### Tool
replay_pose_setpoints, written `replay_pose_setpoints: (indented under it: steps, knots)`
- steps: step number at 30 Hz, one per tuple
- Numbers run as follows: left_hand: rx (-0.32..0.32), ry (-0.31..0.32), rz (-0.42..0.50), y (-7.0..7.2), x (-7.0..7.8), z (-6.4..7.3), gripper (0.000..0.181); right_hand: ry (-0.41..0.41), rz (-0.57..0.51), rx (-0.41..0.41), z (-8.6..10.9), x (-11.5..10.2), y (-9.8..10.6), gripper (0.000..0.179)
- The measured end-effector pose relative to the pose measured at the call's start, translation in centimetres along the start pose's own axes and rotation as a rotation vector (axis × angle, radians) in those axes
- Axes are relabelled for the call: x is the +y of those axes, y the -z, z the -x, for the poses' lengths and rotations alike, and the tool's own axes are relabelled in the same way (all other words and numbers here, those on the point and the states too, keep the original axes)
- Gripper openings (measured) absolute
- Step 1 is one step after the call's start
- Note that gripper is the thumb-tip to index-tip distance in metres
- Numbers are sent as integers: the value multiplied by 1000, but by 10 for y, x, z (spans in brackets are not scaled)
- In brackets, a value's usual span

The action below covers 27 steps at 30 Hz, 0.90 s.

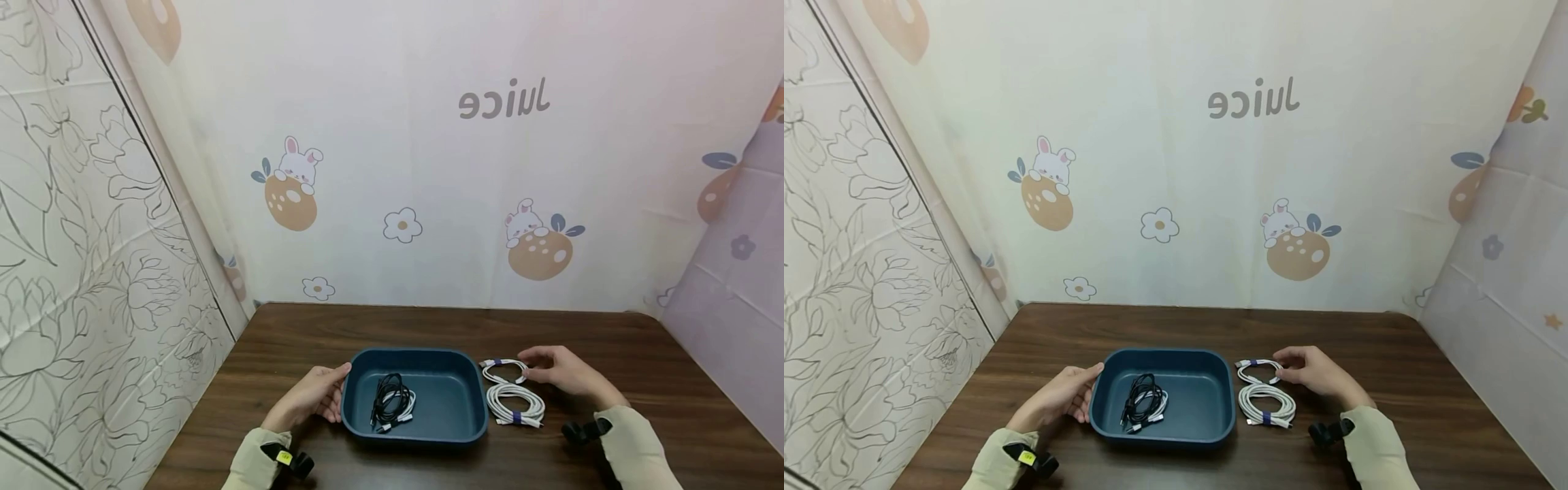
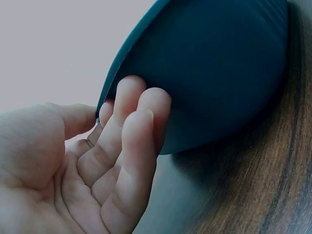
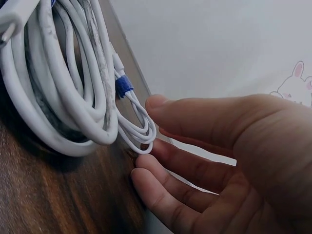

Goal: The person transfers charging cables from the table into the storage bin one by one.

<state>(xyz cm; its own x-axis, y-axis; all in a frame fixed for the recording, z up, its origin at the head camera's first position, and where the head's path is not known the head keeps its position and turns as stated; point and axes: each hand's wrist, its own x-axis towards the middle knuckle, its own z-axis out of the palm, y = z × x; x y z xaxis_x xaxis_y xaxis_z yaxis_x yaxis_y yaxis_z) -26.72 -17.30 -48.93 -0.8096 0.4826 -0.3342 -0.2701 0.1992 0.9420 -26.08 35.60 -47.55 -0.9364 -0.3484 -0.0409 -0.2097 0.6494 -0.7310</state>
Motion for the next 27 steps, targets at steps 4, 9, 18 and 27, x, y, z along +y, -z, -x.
replay_pose_setpoints:
  steps: [4, 9, 18, 27]
  knots:
    - [-5, 4, 2, 1, 0, 0, 58, 7, 2, 5, 0, 1, -1, 40]
    - [-6, 4, 5, 1, 0, 0, 59, 7, 17, 14, -1, 1, -2, 34]
    - [3, 9, -2, 0, 1, 1, 58, 3, 23, 37, 1, -1, -4, 24]
    - [4, 8, -2, 0, 1, 2, 59, -19, 22, 51, 1, 0, -5, 21]
